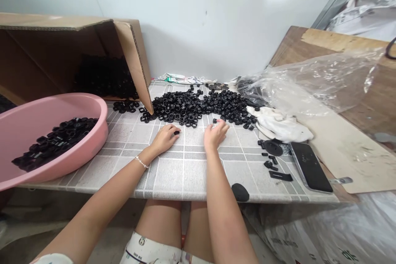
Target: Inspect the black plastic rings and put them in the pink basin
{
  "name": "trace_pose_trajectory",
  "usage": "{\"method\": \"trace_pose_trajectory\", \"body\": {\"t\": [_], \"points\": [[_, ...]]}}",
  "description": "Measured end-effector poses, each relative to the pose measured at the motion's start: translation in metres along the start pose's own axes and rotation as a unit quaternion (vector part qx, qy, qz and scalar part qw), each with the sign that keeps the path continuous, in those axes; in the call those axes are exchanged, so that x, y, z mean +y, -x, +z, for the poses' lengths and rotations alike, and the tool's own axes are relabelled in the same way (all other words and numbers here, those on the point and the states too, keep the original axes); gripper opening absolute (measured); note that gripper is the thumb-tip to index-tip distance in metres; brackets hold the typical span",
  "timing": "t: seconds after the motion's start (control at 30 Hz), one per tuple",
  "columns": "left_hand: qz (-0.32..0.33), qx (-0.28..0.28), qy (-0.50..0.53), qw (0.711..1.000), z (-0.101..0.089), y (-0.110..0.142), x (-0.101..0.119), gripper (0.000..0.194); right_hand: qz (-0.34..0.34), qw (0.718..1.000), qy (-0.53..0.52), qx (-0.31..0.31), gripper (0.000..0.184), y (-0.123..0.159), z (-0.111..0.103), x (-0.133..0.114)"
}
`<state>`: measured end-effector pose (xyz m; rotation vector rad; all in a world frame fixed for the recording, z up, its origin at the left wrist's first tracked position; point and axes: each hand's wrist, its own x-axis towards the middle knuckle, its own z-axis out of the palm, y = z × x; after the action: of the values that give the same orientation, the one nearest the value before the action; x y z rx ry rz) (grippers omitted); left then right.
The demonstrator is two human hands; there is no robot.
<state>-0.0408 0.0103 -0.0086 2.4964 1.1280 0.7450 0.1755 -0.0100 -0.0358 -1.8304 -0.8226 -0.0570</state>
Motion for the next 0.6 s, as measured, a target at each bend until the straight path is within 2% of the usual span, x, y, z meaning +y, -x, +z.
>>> {"method": "trace_pose_trajectory", "body": {"t": [0.07, 0.1, 0.17, 0.27, 0.33, 0.4, 0.47, 0.53, 0.6], "points": [[-0.018, 0.027, 0.057, 0.998, 0.000, -0.001, -0.001, 0.031, -0.008, 0.999, 0.016, 0.030, 0.035, -0.017, 0.001, 0.009], [-0.032, 0.045, 0.082, 0.995, 0.000, -0.002, 0.000, 0.034, -0.019, 0.999, 0.022, 0.023, 0.037, -0.026, 0.001, 0.013], [-0.054, 0.072, 0.112, 0.990, 0.001, -0.003, 0.001, 0.031, -0.071, 0.995, 0.039, -0.061, 0.037, -0.044, 0.001, 0.022], [-0.049, 0.078, 0.119, 0.989, 0.001, -0.003, 0.003, 0.023, -0.149, 0.962, 0.051, -0.225, 0.023, -0.061, 0.000, 0.026], [-0.046, 0.075, 0.123, 0.989, 0.001, -0.002, 0.004, 0.022, -0.167, 0.950, 0.023, -0.265, 0.016, -0.062, -0.002, 0.020], [-0.046, 0.074, 0.141, 0.986, 0.001, -0.002, 0.006, 0.023, -0.144, 0.953, -0.050, -0.262, 0.012, -0.051, -0.004, 0.005], [-0.052, 0.070, 0.190, 0.978, 0.004, -0.002, 0.007, 0.024, -0.074, 0.945, -0.164, -0.271, 0.020, -0.029, -0.006, -0.015], [-0.066, 0.058, 0.259, 0.962, 0.007, -0.003, 0.008, 0.024, -0.011, 0.900, -0.290, -0.326, 0.033, -0.002, -0.006, -0.034], [-0.088, 0.047, 0.336, 0.937, 0.010, -0.003, 0.008, 0.027, 0.048, 0.863, -0.373, -0.338, 0.036, 0.023, -0.006, -0.046]]}}
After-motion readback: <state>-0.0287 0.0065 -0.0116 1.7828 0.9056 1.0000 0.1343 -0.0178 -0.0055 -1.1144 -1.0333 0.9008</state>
